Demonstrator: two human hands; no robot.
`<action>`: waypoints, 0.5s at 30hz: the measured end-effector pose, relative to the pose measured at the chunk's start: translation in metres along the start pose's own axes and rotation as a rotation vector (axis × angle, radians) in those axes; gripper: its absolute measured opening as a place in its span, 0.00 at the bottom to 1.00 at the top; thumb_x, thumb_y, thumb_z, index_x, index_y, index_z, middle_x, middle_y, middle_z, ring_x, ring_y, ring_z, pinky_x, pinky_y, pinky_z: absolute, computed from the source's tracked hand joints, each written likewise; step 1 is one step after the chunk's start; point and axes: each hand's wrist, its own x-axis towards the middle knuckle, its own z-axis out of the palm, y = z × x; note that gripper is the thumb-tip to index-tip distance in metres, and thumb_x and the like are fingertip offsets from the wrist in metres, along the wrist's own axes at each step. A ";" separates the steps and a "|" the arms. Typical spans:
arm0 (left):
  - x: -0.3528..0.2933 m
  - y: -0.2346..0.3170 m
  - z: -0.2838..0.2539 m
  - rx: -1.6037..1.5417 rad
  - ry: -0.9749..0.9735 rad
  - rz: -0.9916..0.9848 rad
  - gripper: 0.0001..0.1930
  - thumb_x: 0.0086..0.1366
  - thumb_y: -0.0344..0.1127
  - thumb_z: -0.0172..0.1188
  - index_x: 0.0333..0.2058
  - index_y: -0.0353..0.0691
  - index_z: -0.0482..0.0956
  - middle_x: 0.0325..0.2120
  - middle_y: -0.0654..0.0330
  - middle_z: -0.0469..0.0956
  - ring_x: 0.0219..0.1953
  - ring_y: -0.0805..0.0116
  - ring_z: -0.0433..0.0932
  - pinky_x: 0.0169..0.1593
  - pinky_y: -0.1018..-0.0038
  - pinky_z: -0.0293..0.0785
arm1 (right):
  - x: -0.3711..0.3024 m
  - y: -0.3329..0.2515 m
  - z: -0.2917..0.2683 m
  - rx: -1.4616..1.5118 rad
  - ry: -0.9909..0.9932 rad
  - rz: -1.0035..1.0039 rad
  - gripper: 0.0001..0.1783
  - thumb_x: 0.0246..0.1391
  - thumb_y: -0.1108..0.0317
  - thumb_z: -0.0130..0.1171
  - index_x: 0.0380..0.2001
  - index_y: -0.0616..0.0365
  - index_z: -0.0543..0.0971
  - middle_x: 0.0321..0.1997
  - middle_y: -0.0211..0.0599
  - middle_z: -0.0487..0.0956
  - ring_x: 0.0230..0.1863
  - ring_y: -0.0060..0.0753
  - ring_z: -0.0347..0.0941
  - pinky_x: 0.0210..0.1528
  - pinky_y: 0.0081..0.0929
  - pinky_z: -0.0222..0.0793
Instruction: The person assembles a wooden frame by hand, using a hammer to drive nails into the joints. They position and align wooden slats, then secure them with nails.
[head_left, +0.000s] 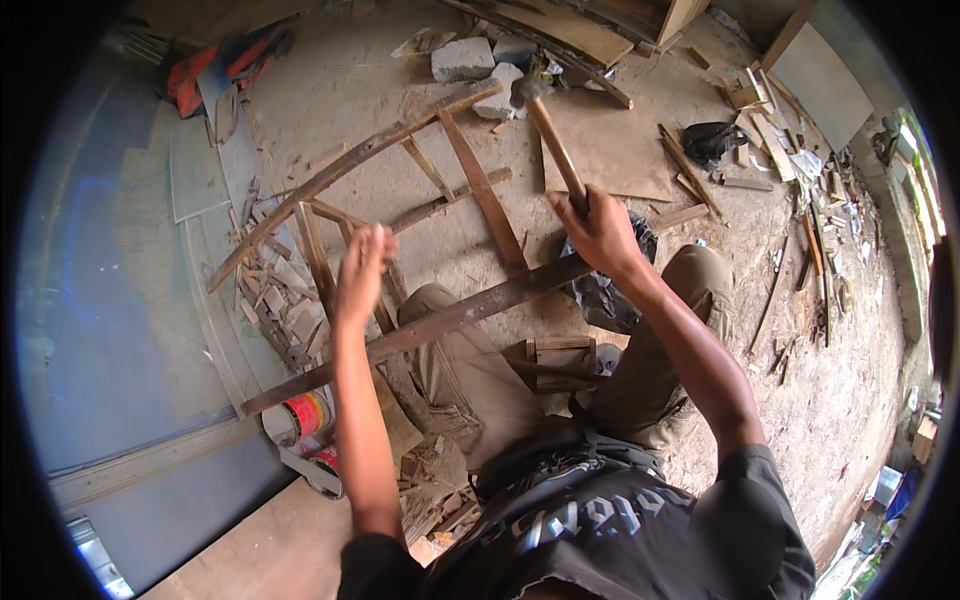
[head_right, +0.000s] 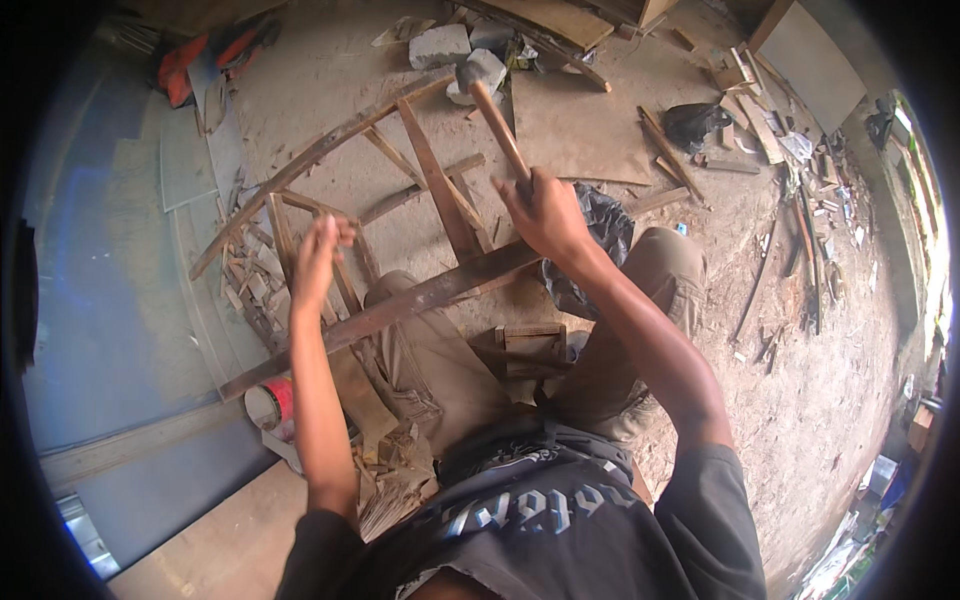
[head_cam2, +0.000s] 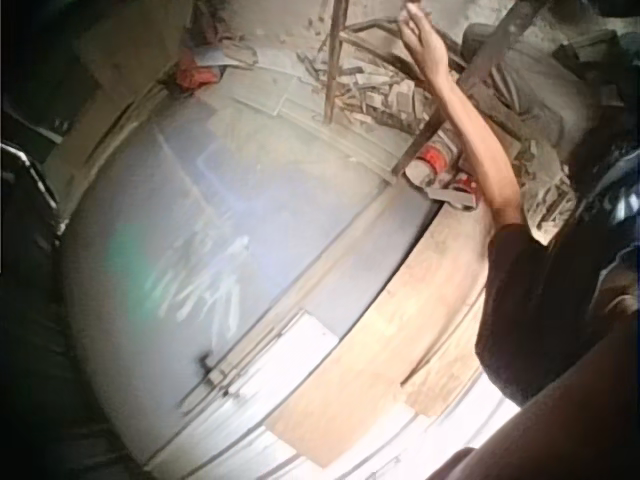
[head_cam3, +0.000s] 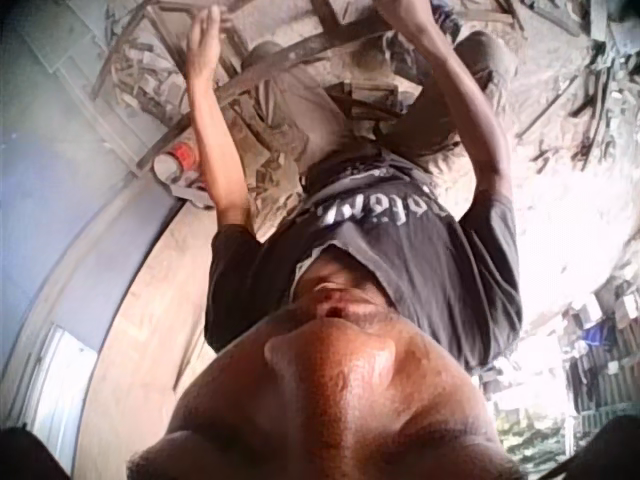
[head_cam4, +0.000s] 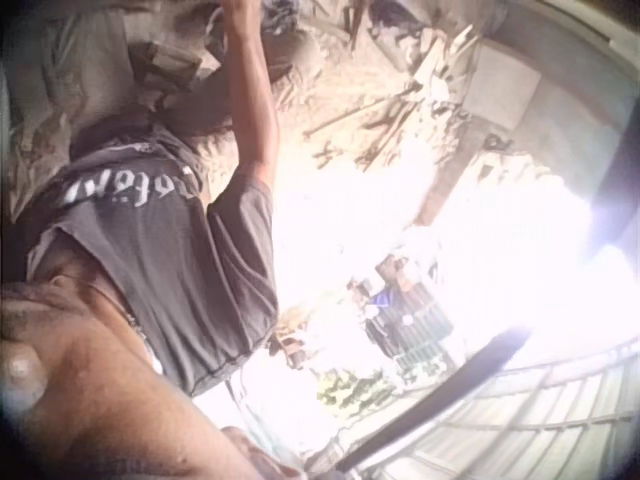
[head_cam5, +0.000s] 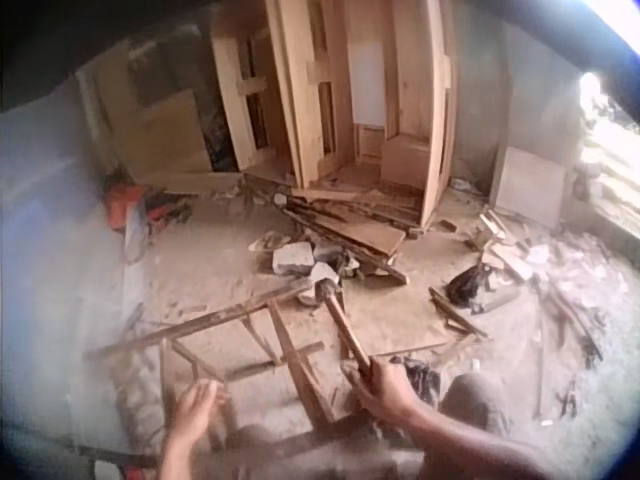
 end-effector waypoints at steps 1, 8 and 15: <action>-0.018 -0.012 0.009 0.041 -0.027 0.006 0.30 0.66 0.62 0.44 0.42 0.38 0.75 0.37 0.56 0.78 0.42 0.67 0.77 0.45 0.68 0.71 | 0.004 0.002 0.008 0.076 0.050 0.003 0.21 0.59 0.57 0.55 0.28 0.70 0.72 0.17 0.56 0.72 0.21 0.55 0.73 0.26 0.43 0.65; -0.069 0.004 0.080 0.541 0.304 0.016 0.18 0.65 0.48 0.54 0.25 0.39 0.75 0.17 0.59 0.77 0.24 0.56 0.78 0.29 0.65 0.71 | 0.007 -0.005 0.022 0.305 -0.074 -0.052 0.18 0.61 0.59 0.52 0.31 0.68 0.72 0.20 0.47 0.78 0.23 0.43 0.76 0.27 0.36 0.68; -0.057 0.000 0.065 0.293 0.302 0.115 0.13 0.66 0.42 0.55 0.33 0.36 0.76 0.30 0.51 0.79 0.34 0.57 0.79 0.36 0.66 0.73 | 0.037 0.005 0.028 0.330 -0.273 -0.161 0.18 0.65 0.59 0.49 0.37 0.68 0.71 0.30 0.40 0.82 0.32 0.26 0.78 0.36 0.26 0.73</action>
